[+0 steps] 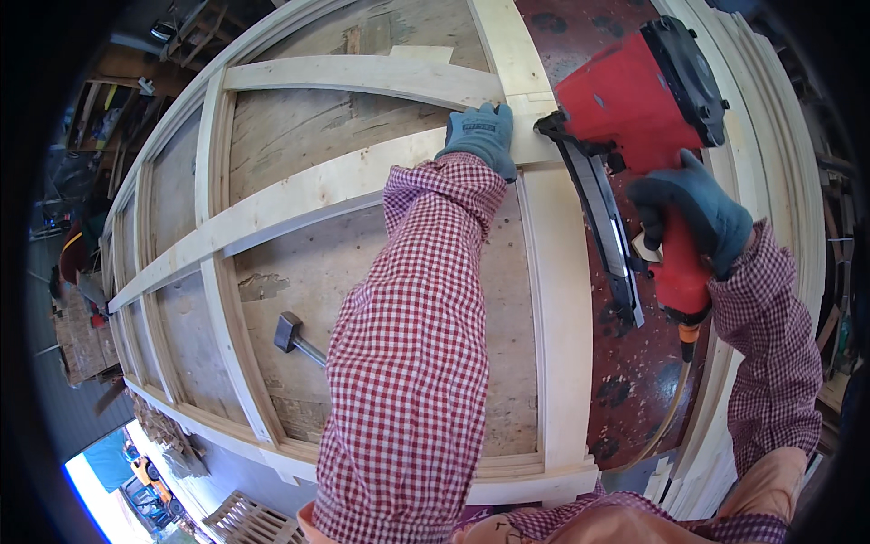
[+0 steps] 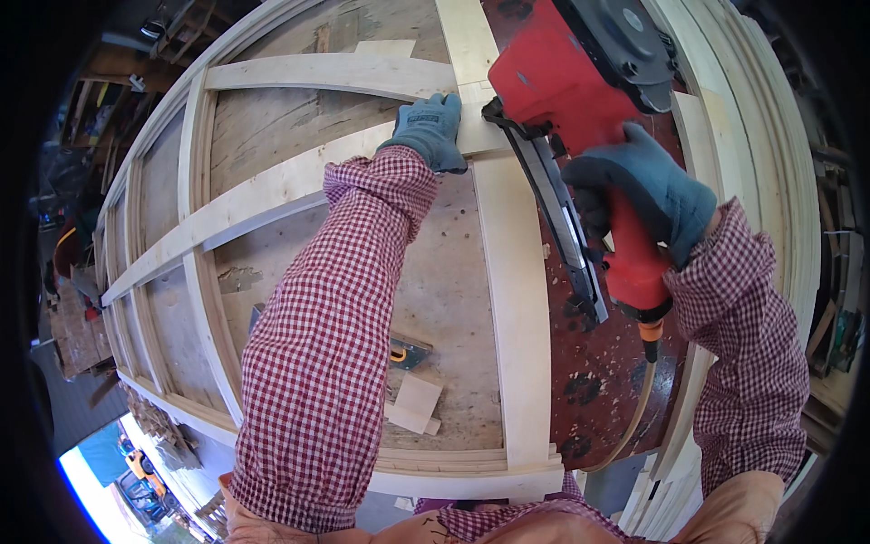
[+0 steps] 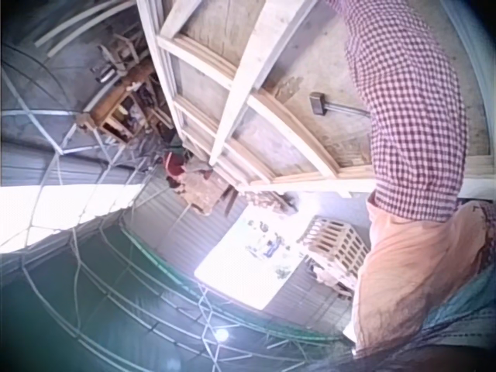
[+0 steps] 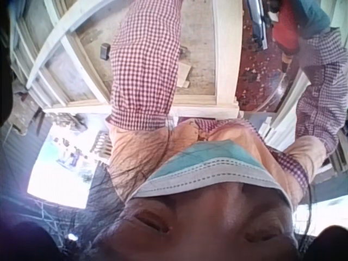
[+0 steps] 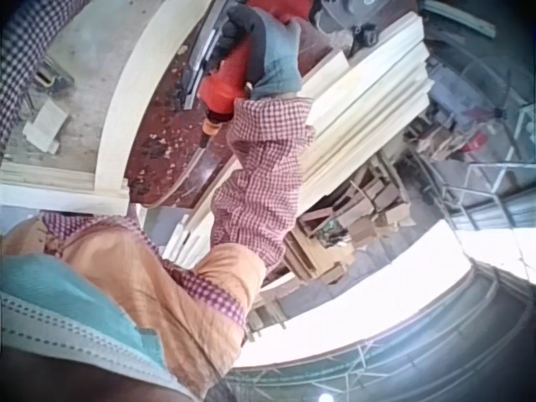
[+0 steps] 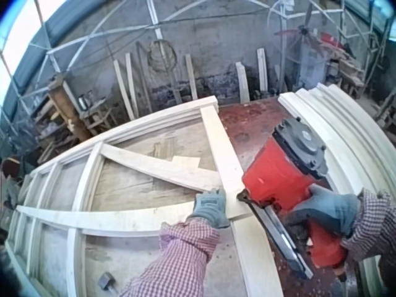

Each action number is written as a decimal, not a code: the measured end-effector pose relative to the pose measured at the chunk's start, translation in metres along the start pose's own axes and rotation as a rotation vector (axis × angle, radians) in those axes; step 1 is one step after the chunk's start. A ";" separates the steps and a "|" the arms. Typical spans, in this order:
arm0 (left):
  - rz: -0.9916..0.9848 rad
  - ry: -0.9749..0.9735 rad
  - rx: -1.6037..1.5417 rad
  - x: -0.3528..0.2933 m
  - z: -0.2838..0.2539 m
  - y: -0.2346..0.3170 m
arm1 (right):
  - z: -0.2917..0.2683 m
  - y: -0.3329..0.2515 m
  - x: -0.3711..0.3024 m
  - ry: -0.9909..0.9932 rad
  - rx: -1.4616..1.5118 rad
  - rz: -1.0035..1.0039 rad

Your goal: The person assembles a wooden frame by positioning planks and small blocks on a workbench, then uses a red nail gun to fasten them together. The person repeatedly aligns pieces and drives nails to secure joints, building a grid-like structure.

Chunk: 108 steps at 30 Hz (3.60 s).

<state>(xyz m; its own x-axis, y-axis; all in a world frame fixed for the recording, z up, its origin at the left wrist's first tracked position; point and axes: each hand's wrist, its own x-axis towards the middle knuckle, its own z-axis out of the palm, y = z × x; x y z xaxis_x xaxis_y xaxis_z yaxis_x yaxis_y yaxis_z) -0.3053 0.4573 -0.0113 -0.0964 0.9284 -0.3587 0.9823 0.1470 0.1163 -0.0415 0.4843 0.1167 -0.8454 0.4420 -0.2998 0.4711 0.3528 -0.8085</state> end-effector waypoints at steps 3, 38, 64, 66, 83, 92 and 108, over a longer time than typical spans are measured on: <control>-0.002 0.002 0.011 0.001 0.003 -0.002 | 0.001 -0.013 -0.001 0.050 0.330 0.355; 0.485 0.615 0.118 -0.022 0.145 0.258 | 0.290 0.152 -0.436 0.755 1.124 0.586; -0.080 0.613 -0.314 -0.687 0.165 0.095 | 0.202 0.236 -0.387 0.657 0.166 0.485; -0.555 0.537 -0.482 -0.823 0.165 0.046 | 0.239 0.176 -0.386 0.694 -0.024 0.448; -1.683 1.035 -1.124 -1.305 0.741 0.208 | 0.812 -0.234 -0.313 -0.438 -0.384 0.367; -1.471 1.876 -1.862 -1.430 0.566 -0.135 | 0.986 -0.320 -0.250 -0.482 -0.490 0.452; -1.902 0.563 -1.513 -1.601 0.750 -0.241 | 1.390 -0.714 0.022 -0.689 -0.426 0.376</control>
<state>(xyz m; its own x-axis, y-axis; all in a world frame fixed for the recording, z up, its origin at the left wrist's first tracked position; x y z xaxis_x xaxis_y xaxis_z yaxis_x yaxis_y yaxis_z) -0.2671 -1.3208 -0.1593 -0.5679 -0.4679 -0.6771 -0.8231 0.3246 0.4660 -0.7462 -0.9045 -0.0164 -0.5152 0.0450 -0.8559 0.6853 0.6214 -0.3798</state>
